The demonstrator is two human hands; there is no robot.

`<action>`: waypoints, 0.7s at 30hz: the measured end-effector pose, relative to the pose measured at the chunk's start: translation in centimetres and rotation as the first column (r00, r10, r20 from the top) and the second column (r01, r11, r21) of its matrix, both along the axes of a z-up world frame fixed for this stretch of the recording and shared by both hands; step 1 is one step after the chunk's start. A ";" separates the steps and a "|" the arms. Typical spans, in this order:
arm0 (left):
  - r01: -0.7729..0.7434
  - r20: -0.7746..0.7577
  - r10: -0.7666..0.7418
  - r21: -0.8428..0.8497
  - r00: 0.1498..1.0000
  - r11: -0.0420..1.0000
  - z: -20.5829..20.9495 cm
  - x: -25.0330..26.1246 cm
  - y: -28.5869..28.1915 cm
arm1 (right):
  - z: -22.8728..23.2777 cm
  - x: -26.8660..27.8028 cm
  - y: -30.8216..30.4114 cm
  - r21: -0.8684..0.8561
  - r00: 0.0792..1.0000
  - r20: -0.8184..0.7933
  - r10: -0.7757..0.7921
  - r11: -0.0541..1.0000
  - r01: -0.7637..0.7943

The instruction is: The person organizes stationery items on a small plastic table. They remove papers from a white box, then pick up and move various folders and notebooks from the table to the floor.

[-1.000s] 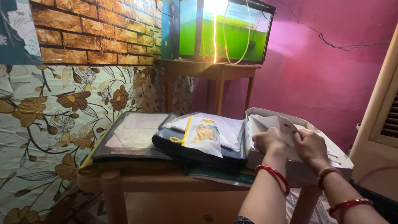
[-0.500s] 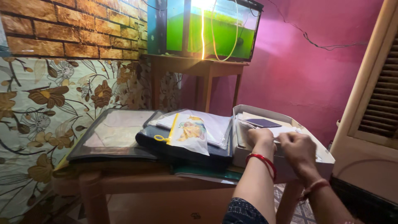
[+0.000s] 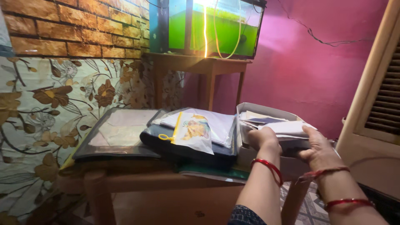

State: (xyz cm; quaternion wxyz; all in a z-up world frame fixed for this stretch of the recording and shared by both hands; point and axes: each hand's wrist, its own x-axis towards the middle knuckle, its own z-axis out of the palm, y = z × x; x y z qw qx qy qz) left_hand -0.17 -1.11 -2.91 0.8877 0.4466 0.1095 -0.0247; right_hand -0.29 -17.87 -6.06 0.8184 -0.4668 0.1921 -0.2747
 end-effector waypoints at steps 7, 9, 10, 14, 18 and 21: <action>0.071 -0.031 -0.069 0.074 0.997 0.995 -0.6 0.5 0.1 | -4.2 7.3 -6.9 -0.099 0.973 -0.205 -0.103 0.992 0.084; 0.094 -0.021 -0.094 0.011 0.995 0.996 -0.5 0.3 0.2 | -3.6 6.3 -5.6 -0.017 0.970 -0.204 -0.135 0.991 0.135; 0.108 0.001 -0.108 -0.017 0.994 0.994 -0.3 0.2 0.4 | -3.0 5.4 -4.2 -0.036 0.957 -0.202 -0.208 0.978 0.205; 0.138 0.048 -0.137 -0.003 0.989 0.990 0.4 -1.2 0.8 | -0.5 1.0 0.7 -0.119 0.921 -0.154 -0.357 0.932 0.341; 0.150 0.078 -0.149 0.003 0.986 0.989 0.7 -2.3 2.1 | 0.8 -2.2 1.6 -0.189 0.917 -0.154 -0.368 0.922 0.338; 0.161 0.129 -0.149 -0.090 0.980 0.983 0.4 -4.2 1.7 | 1.2 -4.7 1.1 -0.212 0.931 -0.115 -0.347 0.924 0.319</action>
